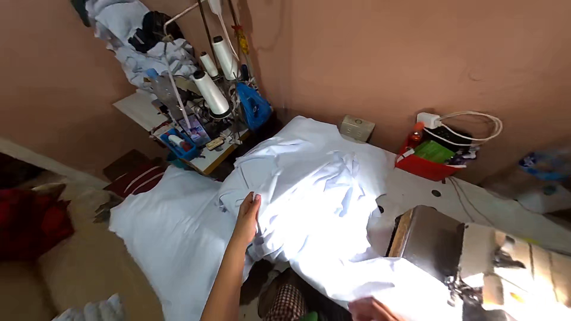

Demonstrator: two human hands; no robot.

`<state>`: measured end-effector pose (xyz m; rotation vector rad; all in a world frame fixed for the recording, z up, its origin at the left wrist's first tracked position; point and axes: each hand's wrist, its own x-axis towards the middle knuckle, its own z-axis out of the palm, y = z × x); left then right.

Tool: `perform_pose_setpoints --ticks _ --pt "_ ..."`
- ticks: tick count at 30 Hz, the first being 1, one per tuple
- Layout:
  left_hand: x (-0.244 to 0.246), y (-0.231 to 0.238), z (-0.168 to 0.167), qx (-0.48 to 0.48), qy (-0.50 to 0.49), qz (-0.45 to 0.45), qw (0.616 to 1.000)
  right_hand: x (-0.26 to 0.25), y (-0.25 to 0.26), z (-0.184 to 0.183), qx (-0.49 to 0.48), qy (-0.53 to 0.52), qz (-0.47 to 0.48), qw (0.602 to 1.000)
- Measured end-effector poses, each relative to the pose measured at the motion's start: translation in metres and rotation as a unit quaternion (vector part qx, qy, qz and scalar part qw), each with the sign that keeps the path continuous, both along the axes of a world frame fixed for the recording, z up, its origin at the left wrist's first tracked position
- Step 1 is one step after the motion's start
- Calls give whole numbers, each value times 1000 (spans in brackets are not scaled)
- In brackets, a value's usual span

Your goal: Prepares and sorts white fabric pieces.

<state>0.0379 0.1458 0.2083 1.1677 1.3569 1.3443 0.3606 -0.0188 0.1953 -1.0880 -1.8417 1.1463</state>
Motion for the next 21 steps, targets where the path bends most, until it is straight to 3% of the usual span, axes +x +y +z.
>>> perform_pose_setpoints --ticks 3,5,8,11,15,19,21 --pt "21 -38 52 48 86 -149 984 -34 45 42 112 101 -39 988" --pt "34 -64 86 94 171 -269 943 -59 79 64 189 136 11 972" --pt "42 -109 142 143 259 -348 889 -76 108 102 170 113 210 956" --pt "27 -161 176 128 290 -310 896 -82 112 138 83 84 429 895" --pt "-9 -219 163 61 279 -234 929 -89 111 158 96 239 507 823" --pt "-60 -276 119 -66 263 -105 957 -78 120 179 43 335 483 808" --pt "-83 -302 92 -28 190 -20 981 -81 124 185 28 350 476 806"
